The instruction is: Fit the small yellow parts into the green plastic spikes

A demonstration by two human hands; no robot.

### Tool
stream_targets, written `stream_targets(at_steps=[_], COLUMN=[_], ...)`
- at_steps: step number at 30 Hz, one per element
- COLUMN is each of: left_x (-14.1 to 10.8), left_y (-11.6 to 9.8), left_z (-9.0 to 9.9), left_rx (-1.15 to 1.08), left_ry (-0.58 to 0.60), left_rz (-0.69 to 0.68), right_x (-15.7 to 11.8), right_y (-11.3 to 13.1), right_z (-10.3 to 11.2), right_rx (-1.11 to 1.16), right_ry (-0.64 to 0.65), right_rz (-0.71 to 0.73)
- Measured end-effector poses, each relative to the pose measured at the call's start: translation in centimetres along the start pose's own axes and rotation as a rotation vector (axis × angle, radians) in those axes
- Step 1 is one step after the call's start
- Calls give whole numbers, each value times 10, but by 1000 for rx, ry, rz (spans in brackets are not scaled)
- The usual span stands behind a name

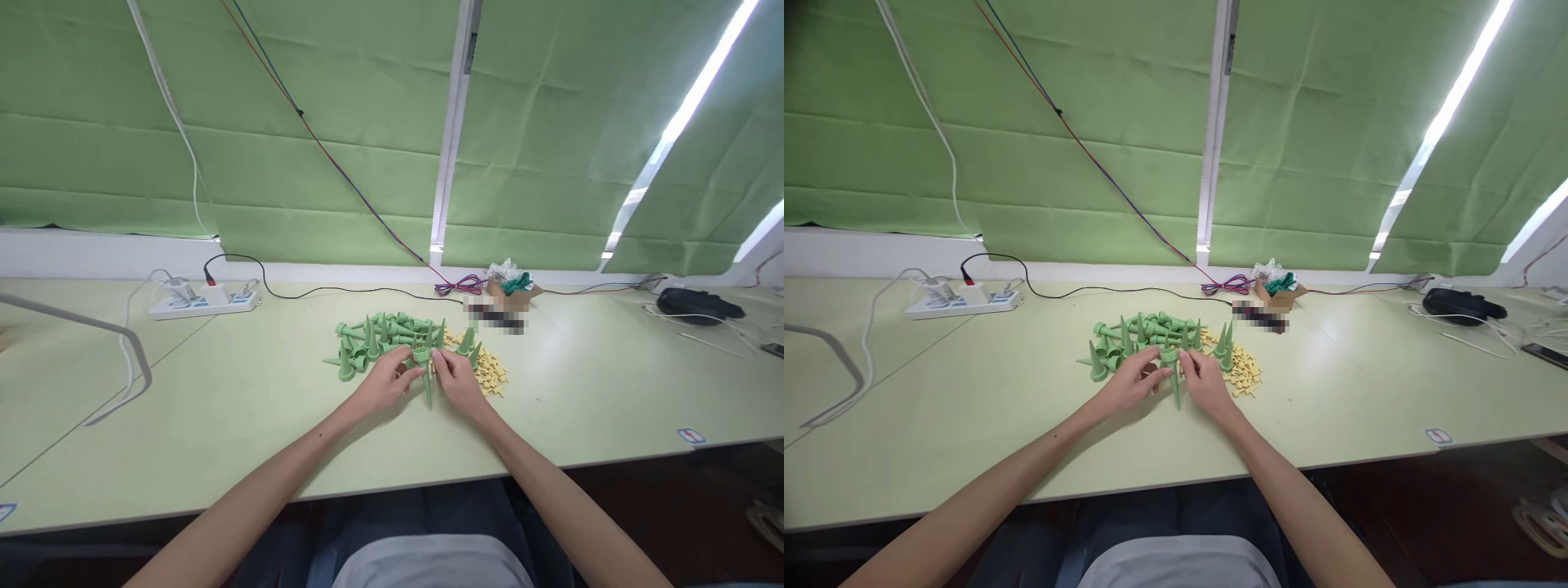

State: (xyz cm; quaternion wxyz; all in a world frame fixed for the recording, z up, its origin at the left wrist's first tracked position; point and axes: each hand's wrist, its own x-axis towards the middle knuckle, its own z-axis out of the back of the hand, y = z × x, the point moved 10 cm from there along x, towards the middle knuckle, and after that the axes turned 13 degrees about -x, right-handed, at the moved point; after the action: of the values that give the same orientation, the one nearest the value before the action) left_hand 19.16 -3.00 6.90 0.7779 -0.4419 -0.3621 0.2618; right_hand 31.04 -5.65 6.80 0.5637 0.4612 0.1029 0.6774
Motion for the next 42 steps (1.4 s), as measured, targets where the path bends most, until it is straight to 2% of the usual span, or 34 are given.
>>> stream_targets(at_steps=[6,16,23,33,42], left_x=[0,2,1,1,0], left_y=[1,7,2,9,13], left_z=[1,0,-6,-12,-15], left_rx=[-28,-275,-397,-480,-529], left_ry=[-17,-40,-3,74,96], left_rz=[30,121,166,187,245], right_x=[1,2,1,0,0], right_y=[0,4,7,10,12], right_z=[0,1,3,4,3], right_rx=[-13,-4,29,65,99], right_ry=[-13,-16,-7,7,31], right_rz=[0,13,19,38,39])
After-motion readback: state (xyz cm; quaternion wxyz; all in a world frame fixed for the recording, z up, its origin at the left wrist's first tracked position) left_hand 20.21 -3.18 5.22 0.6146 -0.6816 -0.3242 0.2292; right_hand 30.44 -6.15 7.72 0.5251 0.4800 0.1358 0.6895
